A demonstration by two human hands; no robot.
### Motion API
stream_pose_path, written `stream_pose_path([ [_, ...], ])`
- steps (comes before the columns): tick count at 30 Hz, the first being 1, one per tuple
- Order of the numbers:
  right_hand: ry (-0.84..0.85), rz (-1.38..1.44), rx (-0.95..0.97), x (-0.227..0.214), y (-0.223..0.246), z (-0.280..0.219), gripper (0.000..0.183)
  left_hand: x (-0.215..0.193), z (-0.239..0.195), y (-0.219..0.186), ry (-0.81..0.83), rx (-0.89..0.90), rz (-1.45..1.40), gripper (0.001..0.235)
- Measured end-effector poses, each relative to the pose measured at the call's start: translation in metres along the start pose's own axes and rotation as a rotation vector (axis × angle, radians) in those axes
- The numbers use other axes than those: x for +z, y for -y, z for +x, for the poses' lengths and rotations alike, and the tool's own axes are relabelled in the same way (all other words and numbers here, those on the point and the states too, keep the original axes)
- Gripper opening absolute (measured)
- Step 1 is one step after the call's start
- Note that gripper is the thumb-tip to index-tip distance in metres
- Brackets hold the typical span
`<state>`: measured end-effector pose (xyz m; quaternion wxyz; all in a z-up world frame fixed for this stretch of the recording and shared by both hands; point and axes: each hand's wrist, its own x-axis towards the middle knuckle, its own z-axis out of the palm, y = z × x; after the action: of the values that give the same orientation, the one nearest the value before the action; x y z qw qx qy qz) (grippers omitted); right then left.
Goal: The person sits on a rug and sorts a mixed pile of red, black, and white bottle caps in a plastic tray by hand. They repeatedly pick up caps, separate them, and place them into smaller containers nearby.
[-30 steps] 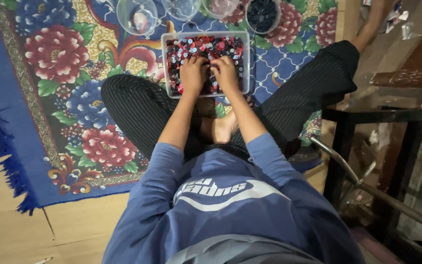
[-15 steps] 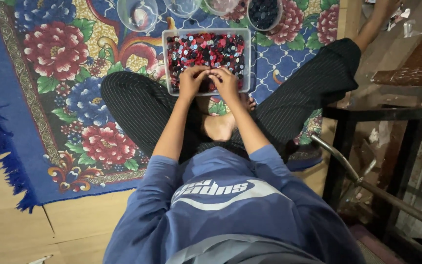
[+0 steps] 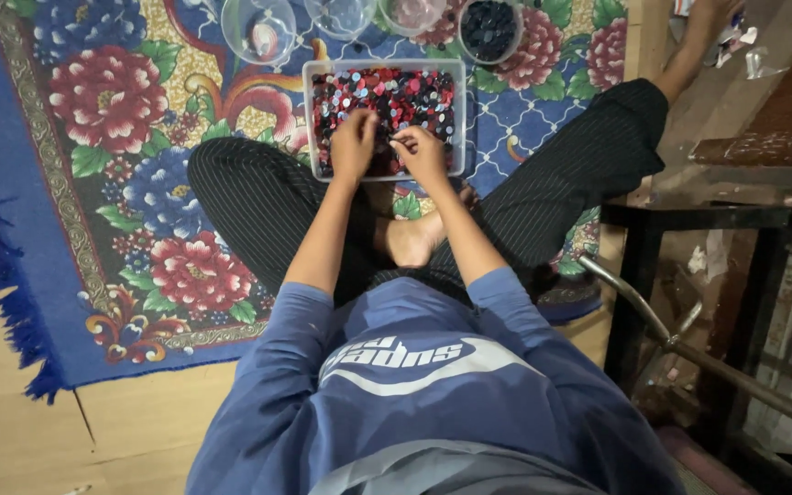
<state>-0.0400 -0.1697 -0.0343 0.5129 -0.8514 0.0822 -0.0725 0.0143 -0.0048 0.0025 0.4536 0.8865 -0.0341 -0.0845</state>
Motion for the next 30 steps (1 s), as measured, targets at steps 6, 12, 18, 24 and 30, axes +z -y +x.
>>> stream_pose_path([
  [6,0.025,-0.014,0.042,0.0,0.0,0.0,0.014,0.01,0.034,-0.008,-0.058,0.218,0.337,0.025],
  [12,0.049,-0.005,0.067,-0.003,0.002,-0.001,0.015,0.032,0.034,0.031,-0.105,0.261,0.413,0.018],
  [18,0.04,0.024,0.065,-0.001,0.0,0.0,0.015,0.03,0.013,0.042,-0.189,0.143,0.212,0.01],
  [24,-0.161,0.093,0.083,-0.019,0.008,0.015,0.012,0.014,0.014,0.041,-0.241,-0.033,-0.091,0.01],
  [30,-0.358,0.057,0.05,-0.086,0.021,0.102,0.015,0.002,0.009,0.031,-0.218,-0.055,-0.292,0.016],
])
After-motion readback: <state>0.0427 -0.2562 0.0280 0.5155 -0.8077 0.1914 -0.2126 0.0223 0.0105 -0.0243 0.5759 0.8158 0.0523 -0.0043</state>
